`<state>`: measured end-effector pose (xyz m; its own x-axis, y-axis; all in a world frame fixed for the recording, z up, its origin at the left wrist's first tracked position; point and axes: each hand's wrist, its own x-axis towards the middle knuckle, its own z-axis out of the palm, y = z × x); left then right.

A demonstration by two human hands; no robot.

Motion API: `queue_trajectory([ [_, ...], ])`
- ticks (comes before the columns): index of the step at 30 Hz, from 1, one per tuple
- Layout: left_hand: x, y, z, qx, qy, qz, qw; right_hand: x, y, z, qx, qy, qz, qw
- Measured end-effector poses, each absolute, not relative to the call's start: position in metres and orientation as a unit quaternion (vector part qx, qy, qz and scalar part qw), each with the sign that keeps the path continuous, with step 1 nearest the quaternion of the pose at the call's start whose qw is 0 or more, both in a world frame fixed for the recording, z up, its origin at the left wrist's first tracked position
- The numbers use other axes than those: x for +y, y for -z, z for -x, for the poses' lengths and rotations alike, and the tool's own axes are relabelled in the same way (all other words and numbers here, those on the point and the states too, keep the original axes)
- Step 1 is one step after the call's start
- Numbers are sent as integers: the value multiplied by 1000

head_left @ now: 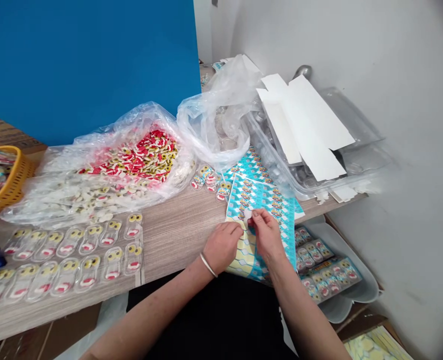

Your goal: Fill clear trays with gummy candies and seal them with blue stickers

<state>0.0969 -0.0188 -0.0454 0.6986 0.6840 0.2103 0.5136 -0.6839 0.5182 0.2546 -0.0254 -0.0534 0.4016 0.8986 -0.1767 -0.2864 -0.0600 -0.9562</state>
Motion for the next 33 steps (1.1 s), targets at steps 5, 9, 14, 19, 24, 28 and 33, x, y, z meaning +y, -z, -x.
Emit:
queue_trajectory([
  [5, -9, 53, -107, 381, -191, -848, 317, -31, 11, -257, -262, -305, 533, 745],
  [9, -20, 24, -95, 399, -327, -573, 637, -40, -5, -230, -551, -121, 564, 603],
  [14, -42, -8, -38, 388, -528, -99, 749, -36, 10, -156, -797, -68, 409, 439],
  [19, -59, -8, 65, 485, -633, -23, 603, -31, 13, -78, -868, -223, 298, 330],
  [24, -71, -17, 158, 543, -723, -42, 425, -18, 26, -27, -872, -237, 374, 206],
  [28, -77, -21, 182, 548, -741, -55, 383, -12, 38, -4, -891, -216, 372, 144],
  [33, -72, -16, 165, 549, -718, -56, 423, -12, 42, -21, -888, -203, 391, 135],
])
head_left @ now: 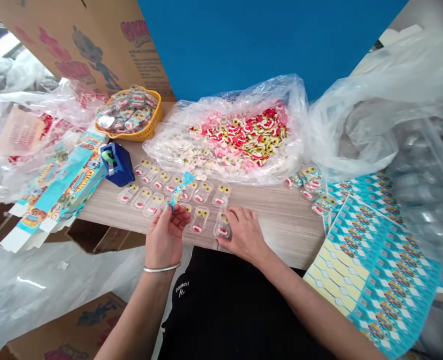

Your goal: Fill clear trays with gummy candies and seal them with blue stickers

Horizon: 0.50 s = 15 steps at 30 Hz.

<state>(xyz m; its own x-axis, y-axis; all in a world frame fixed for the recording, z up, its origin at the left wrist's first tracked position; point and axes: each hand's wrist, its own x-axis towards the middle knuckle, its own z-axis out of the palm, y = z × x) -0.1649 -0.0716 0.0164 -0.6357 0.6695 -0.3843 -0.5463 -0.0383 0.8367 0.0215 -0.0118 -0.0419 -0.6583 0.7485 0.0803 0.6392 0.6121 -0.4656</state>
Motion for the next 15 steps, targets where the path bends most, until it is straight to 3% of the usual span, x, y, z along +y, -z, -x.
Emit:
queue_trajectory([
  [9, -57, 12, 89, 511, -501, -168, 677, -16, 38, -110, -842, -211, 469, 162],
  [15, -51, 20, 75, 531, -391, -292, 693, -18, 26, -156, -659, -370, 578, 308],
])
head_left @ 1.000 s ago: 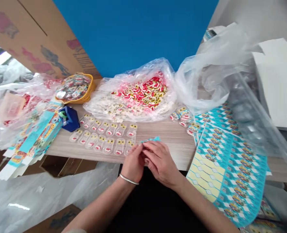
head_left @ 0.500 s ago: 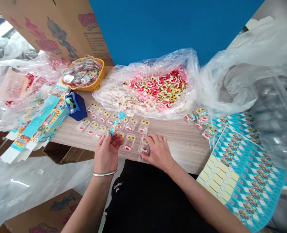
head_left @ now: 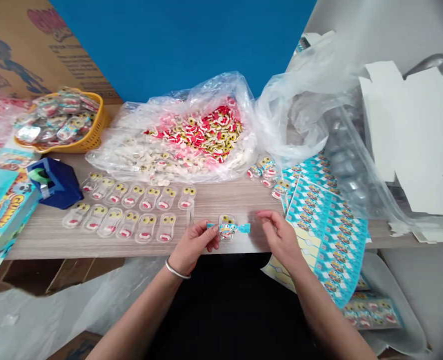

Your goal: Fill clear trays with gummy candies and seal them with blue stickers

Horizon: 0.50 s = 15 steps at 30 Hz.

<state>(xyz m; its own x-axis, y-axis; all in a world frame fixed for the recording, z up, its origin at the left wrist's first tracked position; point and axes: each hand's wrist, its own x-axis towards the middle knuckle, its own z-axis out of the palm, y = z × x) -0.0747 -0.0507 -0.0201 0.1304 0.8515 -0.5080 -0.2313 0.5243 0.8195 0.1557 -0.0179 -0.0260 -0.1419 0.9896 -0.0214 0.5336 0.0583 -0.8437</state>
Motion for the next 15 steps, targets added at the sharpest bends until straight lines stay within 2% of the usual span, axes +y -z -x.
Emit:
queue_trajectory([
  [7, -51, 23, 76, 594, -286, -378, 650, -35, 28, -132, -572, -554, 526, 299],
  [12, -42, 29, 76, 639, -287, -426, 573, -33, 38, -116, -568, -531, 545, 312],
  [15, -37, 26, 76, 603, -299, -403, 620, -28, 34, -122, -595, -477, 555, 332],
])
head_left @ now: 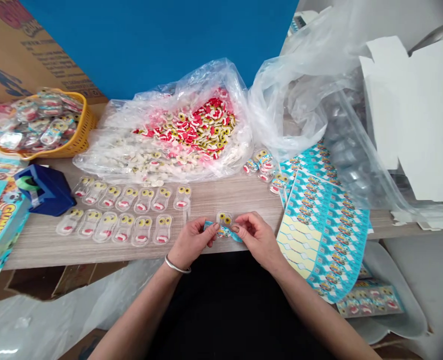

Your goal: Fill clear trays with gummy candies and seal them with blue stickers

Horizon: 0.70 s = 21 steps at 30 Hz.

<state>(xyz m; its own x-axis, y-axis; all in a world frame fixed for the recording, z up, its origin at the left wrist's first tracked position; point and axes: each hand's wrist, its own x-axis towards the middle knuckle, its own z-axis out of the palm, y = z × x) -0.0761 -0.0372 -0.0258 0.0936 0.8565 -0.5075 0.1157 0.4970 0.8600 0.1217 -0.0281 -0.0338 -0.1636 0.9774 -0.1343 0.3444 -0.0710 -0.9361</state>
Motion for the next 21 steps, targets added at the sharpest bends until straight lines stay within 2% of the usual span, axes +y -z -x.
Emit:
queue_trajectory([
  [2, -37, 21, 76, 569, -304, -368, 670, -27, 29, -126, -608, -453, 557, 338],
  [4, -38, 15, 74, 551, -315, -335, 697, -29, 27, -127, -599, -494, 540, 326],
  [7, -40, 12, 72, 547, -330, -316, 702, -34, 28, -125, -554, -585, 509, 303],
  [11, -40, 17, 72, 563, -325, -339, 680, -34, 33, -122, -519, -600, 521, 315],
  [13, -39, 21, 72, 599, -301, -398, 626, -31, 35, -121, -517, -585, 538, 318],
  [18, -34, 29, 73, 702, -203, -569, 376, -22, 38, -119, -558, -502, 602, 272],
  [21, -31, 31, 73, 719, -161, -603, 306, -19, 39, -115, -585, -473, 612, 243],
])
